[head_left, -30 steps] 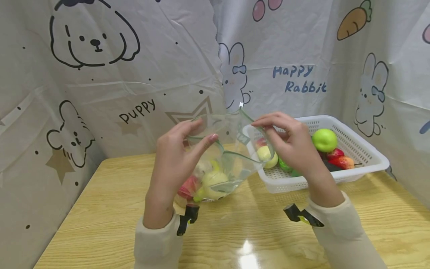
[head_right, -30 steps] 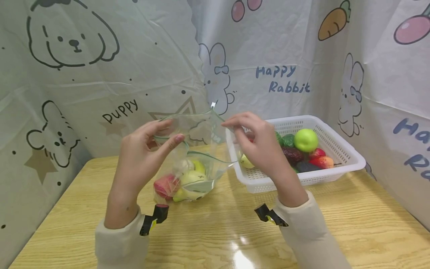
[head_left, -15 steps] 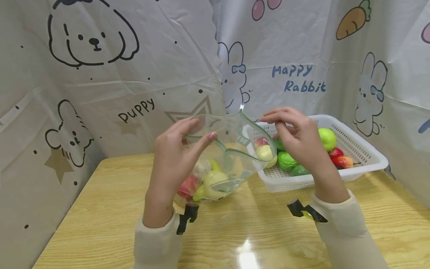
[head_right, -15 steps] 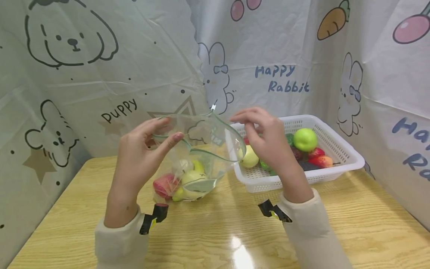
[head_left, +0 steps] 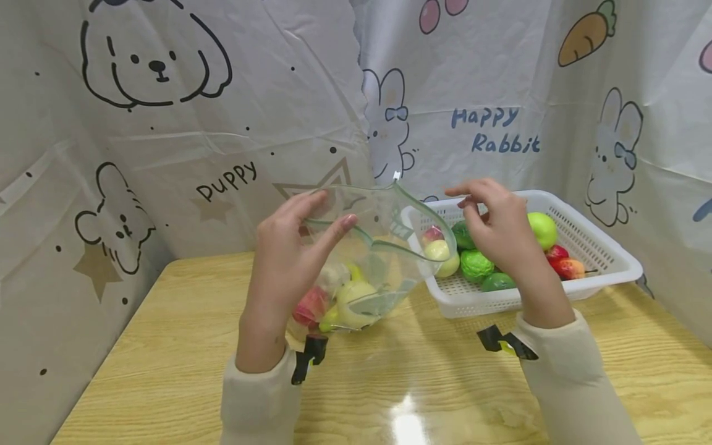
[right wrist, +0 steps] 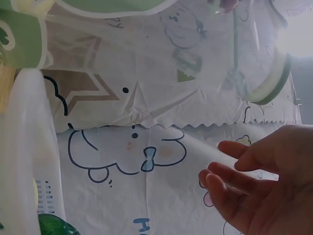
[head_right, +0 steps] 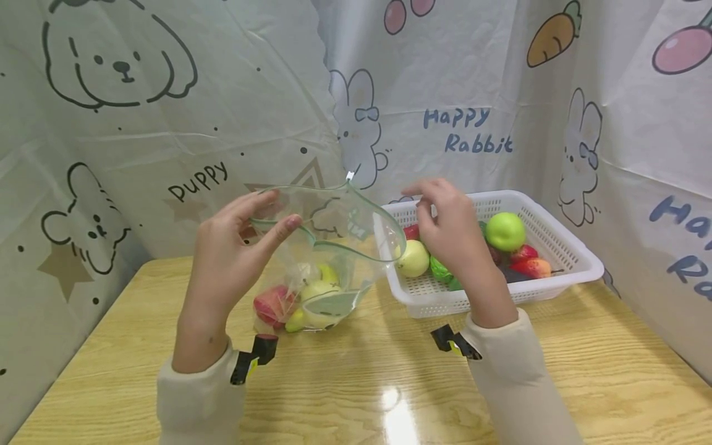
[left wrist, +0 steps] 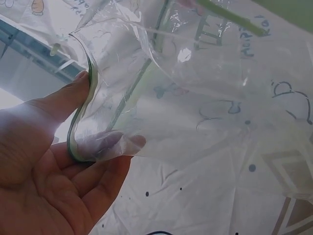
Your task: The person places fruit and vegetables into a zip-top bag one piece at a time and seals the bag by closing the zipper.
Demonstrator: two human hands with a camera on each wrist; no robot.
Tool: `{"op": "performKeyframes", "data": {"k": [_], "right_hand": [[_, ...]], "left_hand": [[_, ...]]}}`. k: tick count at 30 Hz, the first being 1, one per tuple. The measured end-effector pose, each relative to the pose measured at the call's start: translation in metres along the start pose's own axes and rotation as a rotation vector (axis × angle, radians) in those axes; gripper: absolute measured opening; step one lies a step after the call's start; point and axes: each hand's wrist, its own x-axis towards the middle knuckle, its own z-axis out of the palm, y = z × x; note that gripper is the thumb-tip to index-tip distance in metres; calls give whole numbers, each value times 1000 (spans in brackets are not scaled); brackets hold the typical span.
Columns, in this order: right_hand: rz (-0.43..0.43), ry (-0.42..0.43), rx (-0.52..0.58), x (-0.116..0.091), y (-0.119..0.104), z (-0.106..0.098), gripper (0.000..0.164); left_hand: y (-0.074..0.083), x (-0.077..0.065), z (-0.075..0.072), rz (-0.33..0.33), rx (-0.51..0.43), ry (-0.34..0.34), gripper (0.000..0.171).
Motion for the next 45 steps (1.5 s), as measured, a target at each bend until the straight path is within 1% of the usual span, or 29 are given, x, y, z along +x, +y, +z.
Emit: {"op": "performKeyframes", "data": {"k": [3, 7, 10, 17, 19, 21, 24, 27, 30, 32, 35, 38, 40, 42, 44, 45], "right_hand": [[28, -48, -40, -1, 2, 1, 31], [39, -72, -59, -1, 4, 2, 30], [49, -76, -61, -2, 3, 2, 29], [72, -89, -65, -2, 0, -1, 28], [73, -92, -67, -2, 0, -1, 28], [79, -98, -70, -1, 0, 0, 28], [95, -127, -86, 0, 2, 2, 28], [112, -203, -128, 0, 6, 5, 28], [123, -326, -173, -1, 12, 10, 30], [128, -414, -203, -2, 18, 14, 34], [132, -541, -226, -4, 25, 19, 38], [120, -636, -220, -7, 32, 24, 39], [119, -679, -205, -9, 35, 28, 40], [102, -700, -193, -11, 39, 34, 40], [67, -708, -192, -14, 44, 41, 42], [34, -708, -196, -15, 46, 45, 41]], "left_hand": [[-1, 1, 1, 8, -5, 15, 60], [-3, 4, 1, 7, -17, 48, 62], [-5, 6, 1, -14, -18, 91, 64], [-9, 6, -5, -82, 5, 224, 65], [-10, 6, -6, -90, 14, 248, 65], [-10, 6, -7, -92, 19, 258, 64], [-10, 5, -5, -84, 3, 244, 64], [-7, 5, -2, -54, 1, 193, 65], [-4, 4, 2, -6, 5, 140, 64], [-3, 3, 5, 20, 11, 116, 64], [-1, 3, 7, 40, 10, 103, 63], [0, 2, 7, 40, 12, 98, 64], [0, 2, 6, 37, 13, 93, 64], [0, 2, 6, 37, 15, 88, 64], [0, 2, 5, 38, 18, 82, 64], [0, 2, 5, 38, 20, 79, 63]]}}
